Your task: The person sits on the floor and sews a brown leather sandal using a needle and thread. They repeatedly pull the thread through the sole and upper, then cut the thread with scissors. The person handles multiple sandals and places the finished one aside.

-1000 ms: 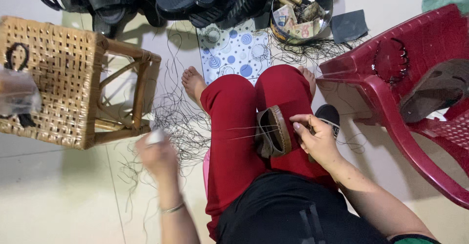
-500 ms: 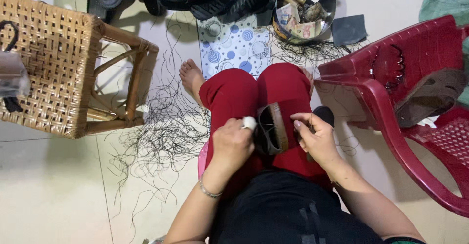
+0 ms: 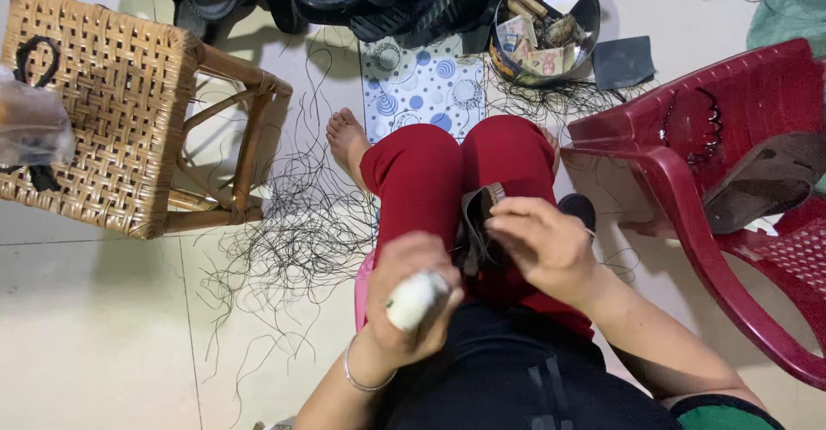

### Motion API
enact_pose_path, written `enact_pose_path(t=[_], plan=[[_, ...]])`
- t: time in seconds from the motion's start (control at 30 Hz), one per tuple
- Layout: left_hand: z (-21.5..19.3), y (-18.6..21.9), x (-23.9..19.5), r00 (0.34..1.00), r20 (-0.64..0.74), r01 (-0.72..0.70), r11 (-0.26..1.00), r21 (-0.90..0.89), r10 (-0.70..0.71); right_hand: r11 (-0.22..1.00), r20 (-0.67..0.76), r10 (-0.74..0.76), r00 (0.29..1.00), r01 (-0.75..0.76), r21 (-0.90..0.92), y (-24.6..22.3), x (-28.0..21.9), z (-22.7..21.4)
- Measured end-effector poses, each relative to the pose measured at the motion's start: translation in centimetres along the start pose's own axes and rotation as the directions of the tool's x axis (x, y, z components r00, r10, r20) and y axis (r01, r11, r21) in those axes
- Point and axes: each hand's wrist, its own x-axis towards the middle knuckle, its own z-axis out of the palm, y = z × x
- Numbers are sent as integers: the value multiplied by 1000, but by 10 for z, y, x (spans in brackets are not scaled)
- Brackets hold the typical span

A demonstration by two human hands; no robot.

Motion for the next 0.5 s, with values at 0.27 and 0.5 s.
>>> enact_pose_path(t=[0.27,0.5], plan=[[3,-19,-14,903,-329,340,926,161,-274,798,-122,378,918,-256,546,3,-14,-2],[-35,-45,-38,866,-363,490,728,479,-345,515,-179,760,625,-411,753,32,30,-52]])
